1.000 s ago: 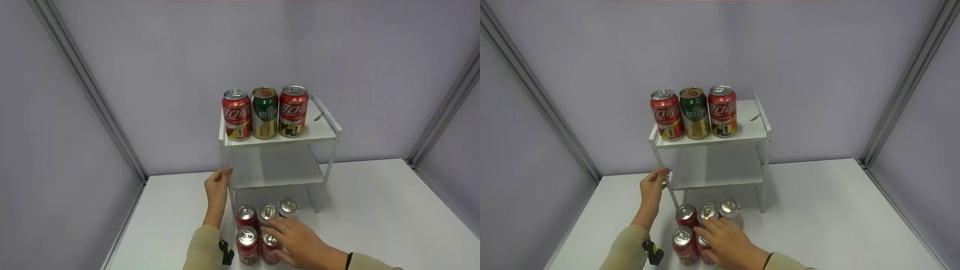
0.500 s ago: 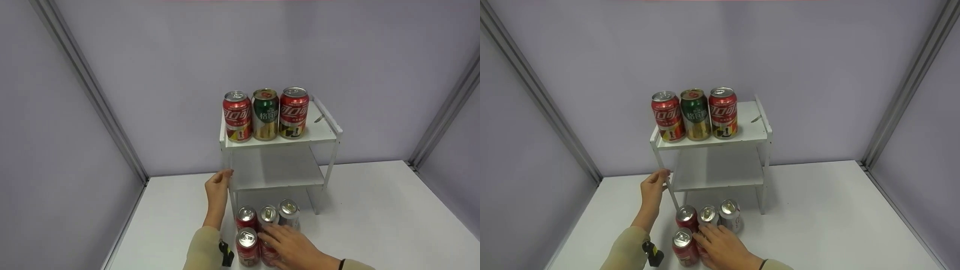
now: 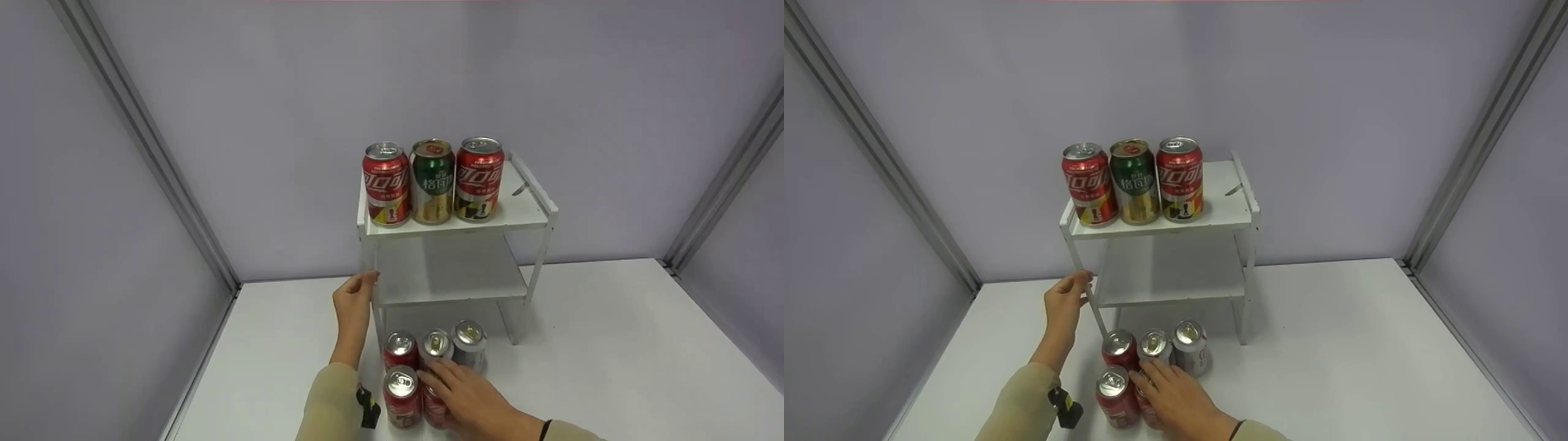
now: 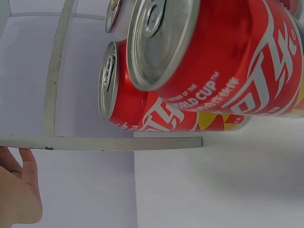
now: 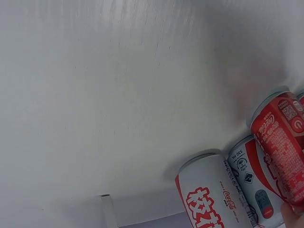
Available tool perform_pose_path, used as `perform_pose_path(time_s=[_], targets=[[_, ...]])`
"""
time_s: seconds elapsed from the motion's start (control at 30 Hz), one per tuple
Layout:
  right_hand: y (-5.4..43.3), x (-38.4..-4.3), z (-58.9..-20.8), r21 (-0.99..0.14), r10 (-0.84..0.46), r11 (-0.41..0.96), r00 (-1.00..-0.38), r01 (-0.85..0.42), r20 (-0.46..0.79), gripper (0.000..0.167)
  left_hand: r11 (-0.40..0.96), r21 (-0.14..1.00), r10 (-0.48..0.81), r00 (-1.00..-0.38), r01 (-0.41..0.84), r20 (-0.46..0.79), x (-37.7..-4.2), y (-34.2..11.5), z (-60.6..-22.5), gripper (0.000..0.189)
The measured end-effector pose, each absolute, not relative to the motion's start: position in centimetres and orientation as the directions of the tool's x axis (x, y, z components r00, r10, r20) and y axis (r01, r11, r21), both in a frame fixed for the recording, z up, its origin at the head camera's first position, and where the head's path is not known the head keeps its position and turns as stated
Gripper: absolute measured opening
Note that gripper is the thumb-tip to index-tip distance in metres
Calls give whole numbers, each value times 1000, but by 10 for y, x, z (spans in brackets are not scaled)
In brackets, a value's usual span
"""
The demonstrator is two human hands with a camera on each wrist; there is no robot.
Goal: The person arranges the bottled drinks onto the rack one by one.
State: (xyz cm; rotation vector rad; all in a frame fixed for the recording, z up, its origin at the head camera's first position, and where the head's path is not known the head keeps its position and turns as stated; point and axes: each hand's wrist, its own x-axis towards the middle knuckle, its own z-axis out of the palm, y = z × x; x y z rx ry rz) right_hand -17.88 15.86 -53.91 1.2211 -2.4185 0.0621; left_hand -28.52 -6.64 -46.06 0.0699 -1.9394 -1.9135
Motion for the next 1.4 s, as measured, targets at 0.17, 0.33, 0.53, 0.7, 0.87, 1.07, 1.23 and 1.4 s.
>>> perform_pose_path(time_s=[0.17, 0.33, 0.53, 0.7, 0.87, 1.07, 1.23, 1.4], targets=[[161, -178, -539, 143, -741, 631, -538, -762, 402, 90, 56, 959, -343, -897, 276, 278, -288, -61, -461, 23], [160, -178, -542, 118, -718, 647, -551, -753, 425, 87, 43, 960, -350, -895, 278, 276, -288, -60, -461, 21], [155, -181, -542, 97, -701, 656, -557, -748, 446, 85, 47, 958, -345, -896, 282, 280, -291, -64, -460, 27], [155, -178, -544, -17, -664, 652, -581, -758, 471, 82, 39, 961, -343, -900, 273, 270, -290, -65, -460, 25], [154, -175, -546, -59, -643, 625, -556, -778, 527, 71, 38, 963, -333, -905, 267, 264, -289, -65, -461, 25], [153, -173, -545, -89, -630, 627, -571, -774, 526, 67, 45, 966, -327, -910, 256, 256, -287, -65, -463, 30], [152, -173, -540, -162, -641, 626, -622, -763, 450, 71, 49, 968, -341, -906, 248, 250, -287, -66, -464, 27], [152, -168, -536, -173, -652, 628, -634, -759, 416, 75, 46, 972, -340, -911, 232, 233, -287, -66, -462, 23]])
